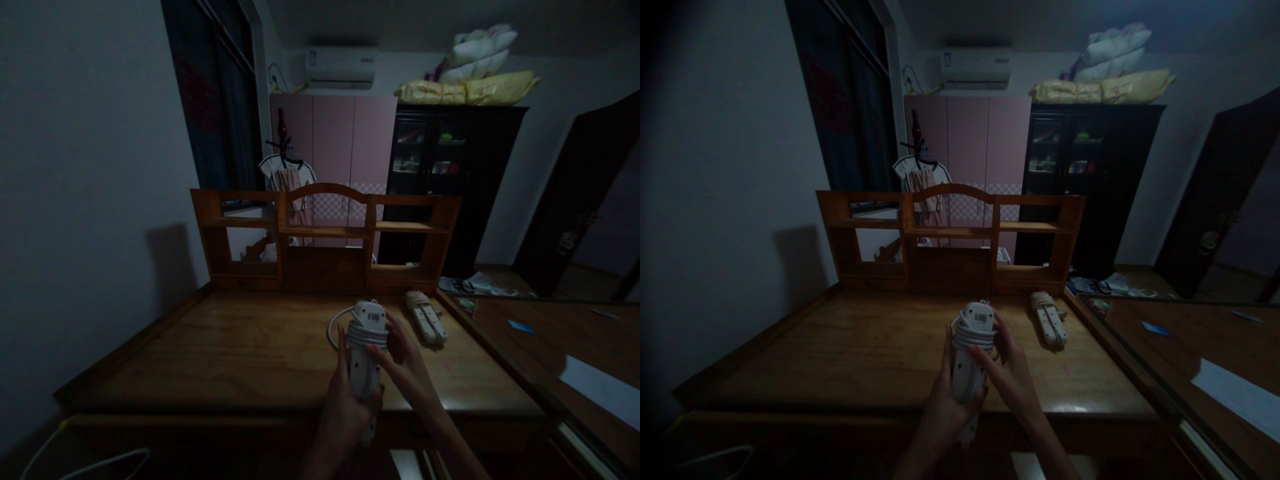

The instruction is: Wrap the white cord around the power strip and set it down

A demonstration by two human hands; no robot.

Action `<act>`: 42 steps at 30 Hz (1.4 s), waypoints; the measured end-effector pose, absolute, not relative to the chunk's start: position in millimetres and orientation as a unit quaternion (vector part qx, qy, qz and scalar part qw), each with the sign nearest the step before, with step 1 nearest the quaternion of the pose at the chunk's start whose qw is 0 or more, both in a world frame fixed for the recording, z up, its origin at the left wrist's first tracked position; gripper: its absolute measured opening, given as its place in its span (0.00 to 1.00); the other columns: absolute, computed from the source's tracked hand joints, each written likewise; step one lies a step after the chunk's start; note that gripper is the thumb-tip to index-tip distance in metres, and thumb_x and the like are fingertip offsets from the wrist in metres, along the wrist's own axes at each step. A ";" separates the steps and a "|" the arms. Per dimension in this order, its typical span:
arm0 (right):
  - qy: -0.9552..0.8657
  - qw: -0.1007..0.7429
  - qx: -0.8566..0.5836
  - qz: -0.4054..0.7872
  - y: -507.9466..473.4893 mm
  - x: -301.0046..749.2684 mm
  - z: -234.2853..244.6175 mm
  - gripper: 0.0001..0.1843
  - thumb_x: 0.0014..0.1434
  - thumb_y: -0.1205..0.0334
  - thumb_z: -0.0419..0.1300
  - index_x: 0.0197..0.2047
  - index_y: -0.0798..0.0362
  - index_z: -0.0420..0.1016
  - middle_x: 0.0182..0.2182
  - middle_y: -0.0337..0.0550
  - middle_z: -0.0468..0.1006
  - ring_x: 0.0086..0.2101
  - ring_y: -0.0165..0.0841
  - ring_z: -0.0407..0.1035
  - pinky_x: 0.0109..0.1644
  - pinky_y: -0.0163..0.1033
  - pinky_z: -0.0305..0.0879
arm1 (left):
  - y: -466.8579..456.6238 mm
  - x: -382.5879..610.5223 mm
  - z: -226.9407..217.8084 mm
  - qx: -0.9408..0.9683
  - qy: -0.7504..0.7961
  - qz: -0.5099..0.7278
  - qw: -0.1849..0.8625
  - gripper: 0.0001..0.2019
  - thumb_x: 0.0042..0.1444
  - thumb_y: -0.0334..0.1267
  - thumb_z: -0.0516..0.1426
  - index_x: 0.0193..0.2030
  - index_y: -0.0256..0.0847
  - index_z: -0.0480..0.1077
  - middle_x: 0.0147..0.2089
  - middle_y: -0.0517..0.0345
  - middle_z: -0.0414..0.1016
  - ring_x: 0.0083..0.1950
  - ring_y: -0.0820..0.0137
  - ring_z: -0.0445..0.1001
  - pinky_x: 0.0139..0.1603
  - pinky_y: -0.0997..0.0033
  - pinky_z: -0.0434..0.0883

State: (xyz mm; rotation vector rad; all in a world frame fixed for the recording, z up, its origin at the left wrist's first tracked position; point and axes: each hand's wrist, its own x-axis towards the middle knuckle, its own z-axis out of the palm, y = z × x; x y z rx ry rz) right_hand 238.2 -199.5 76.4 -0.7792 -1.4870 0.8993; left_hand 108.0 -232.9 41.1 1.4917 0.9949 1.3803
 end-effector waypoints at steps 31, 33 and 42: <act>-0.694 0.556 -0.374 0.264 -201.3 215.5 68.7 0.24 0.67 0.51 0.45 0.64 0.45 0.56 0.54 0.46 0.68 0.54 0.38 0.63 0.58 0.48 0.60 | -233.2 72.2 45.5 0.403 0.362 0.615 0.573 0.32 0.40 0.44 0.67 0.51 0.37 0.63 0.29 0.55 0.76 0.25 0.67 0.75 0.25 0.70 0.72; -0.707 0.526 -0.377 0.286 -197.2 214.6 58.9 0.22 0.66 0.52 0.48 0.62 0.45 0.58 0.49 0.45 0.72 0.49 0.37 0.68 0.54 0.45 0.64 | -234.1 63.4 51.2 0.386 0.353 0.620 0.586 0.27 0.42 0.44 0.66 0.47 0.37 0.63 0.28 0.54 0.76 0.25 0.67 0.75 0.25 0.69 0.72; -0.749 0.477 -0.365 0.279 -183.5 205.9 39.6 0.12 0.63 0.55 0.54 0.46 0.50 0.71 0.29 0.39 0.73 0.30 0.31 0.69 0.34 0.34 0.66 | -254.6 13.4 103.7 0.283 0.439 0.710 0.472 0.28 0.34 0.43 0.69 0.43 0.38 0.64 0.26 0.57 0.77 0.23 0.66 0.74 0.20 0.70 0.71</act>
